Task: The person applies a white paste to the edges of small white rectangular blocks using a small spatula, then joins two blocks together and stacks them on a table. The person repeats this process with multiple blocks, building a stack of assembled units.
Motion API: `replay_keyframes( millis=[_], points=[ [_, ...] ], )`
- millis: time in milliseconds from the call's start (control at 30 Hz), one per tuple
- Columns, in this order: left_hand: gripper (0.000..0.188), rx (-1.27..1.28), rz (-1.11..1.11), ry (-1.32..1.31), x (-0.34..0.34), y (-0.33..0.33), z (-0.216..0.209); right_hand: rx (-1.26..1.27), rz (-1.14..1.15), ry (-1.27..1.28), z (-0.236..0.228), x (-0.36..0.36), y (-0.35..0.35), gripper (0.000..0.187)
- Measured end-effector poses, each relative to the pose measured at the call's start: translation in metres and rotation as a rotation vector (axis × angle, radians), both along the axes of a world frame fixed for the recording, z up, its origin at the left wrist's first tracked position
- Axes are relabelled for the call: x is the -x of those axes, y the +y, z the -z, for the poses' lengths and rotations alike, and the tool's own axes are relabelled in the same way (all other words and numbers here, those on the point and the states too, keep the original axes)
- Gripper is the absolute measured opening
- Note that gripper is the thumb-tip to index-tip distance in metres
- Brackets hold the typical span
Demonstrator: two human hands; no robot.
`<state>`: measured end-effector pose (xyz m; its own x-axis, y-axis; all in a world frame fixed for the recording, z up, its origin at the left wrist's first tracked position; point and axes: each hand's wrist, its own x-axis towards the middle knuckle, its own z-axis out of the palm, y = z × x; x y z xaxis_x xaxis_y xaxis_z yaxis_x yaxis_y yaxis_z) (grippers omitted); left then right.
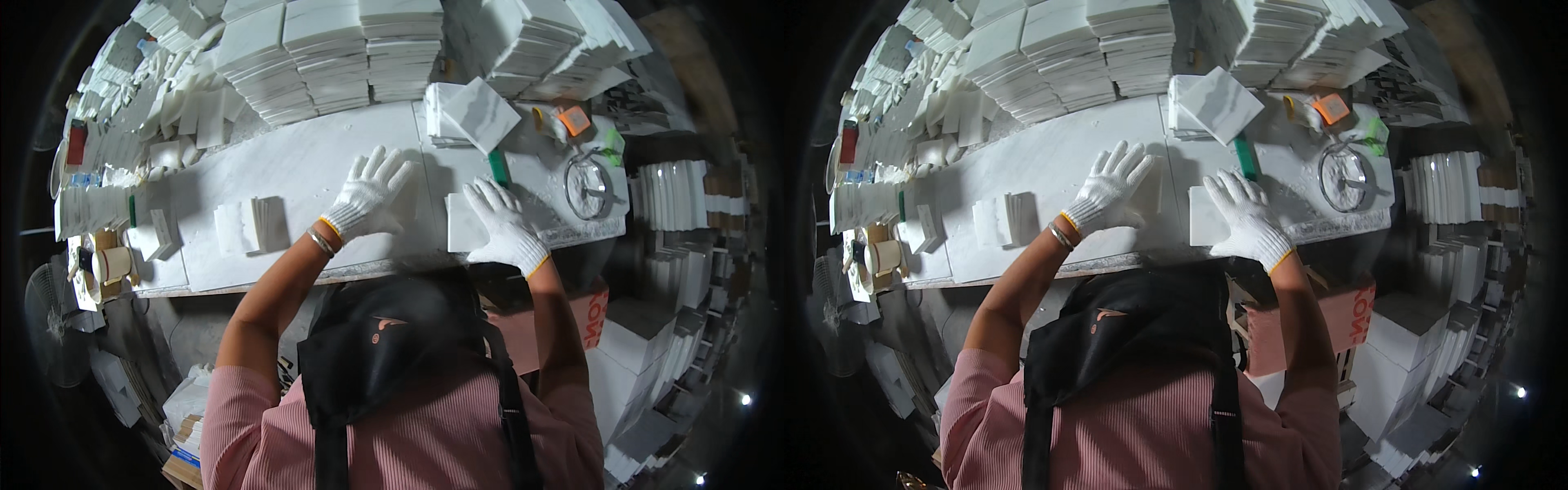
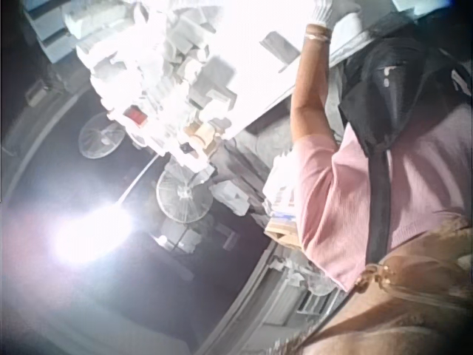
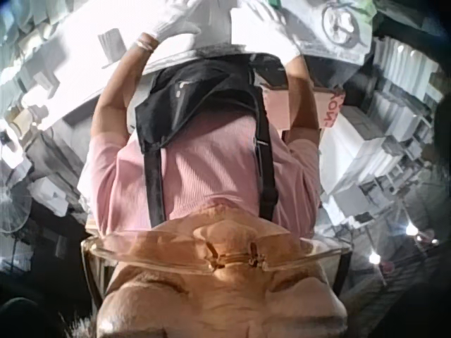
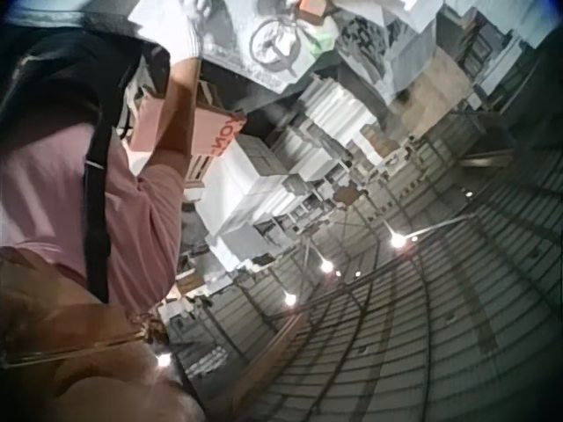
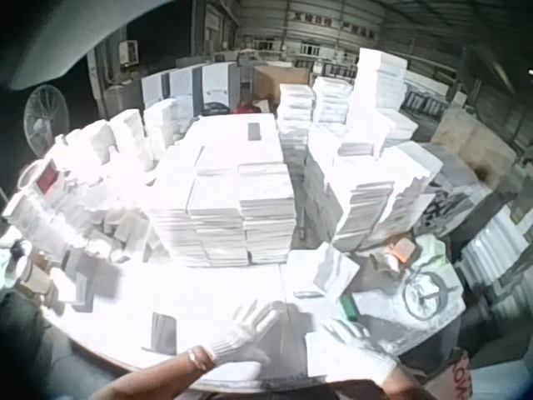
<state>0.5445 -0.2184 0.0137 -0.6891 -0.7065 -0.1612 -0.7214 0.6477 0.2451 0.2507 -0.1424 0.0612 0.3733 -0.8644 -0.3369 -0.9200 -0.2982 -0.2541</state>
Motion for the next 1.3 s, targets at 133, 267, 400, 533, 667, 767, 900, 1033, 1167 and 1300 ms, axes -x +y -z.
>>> replay_keyframes(
  millis=[133,267,400,533,667,767,900,1033,1167,1300],
  points=[
    [0.122,0.019,-0.002,0.034,0.005,-0.008,0.004,0.008,-0.021,-0.062,0.000,0.012,0.002,0.127],
    [0.126,-0.001,-0.007,0.100,0.003,-0.010,0.003,0.117,0.192,-0.499,0.002,0.049,-0.001,0.132],
    [0.125,-0.087,-0.217,0.273,0.001,0.001,-0.019,0.099,0.179,-0.340,-0.011,0.051,0.008,0.130],
    [0.107,-0.842,-0.412,1.189,-0.016,0.022,-0.006,0.087,-0.007,-0.023,-0.004,0.005,0.011,0.121],
    [0.103,-1.626,-0.522,1.792,-0.008,0.054,0.003,0.180,-0.058,0.079,0.011,-0.014,0.004,0.103],
    [0.110,-2.028,-0.552,2.076,-0.010,0.064,0.024,0.155,-0.056,0.024,0.001,-0.015,0.000,0.107],
    [0.108,-2.102,-0.408,2.169,-0.016,0.073,0.043,0.204,0.090,-0.266,-0.025,-0.029,0.002,0.118],
    [0.097,-1.978,-0.713,1.967,-0.016,0.077,0.039,0.291,-0.042,-0.408,-0.065,-0.087,-0.004,0.122],
    [0.083,-1.666,-0.756,1.920,-0.006,0.083,0.008,0.302,-0.181,-0.398,-0.062,-0.130,-0.022,0.114],
    [0.082,-1.715,-0.730,1.910,-0.012,0.086,-0.005,0.326,-0.224,-0.227,-0.050,-0.140,-0.024,0.109]
  ],
)
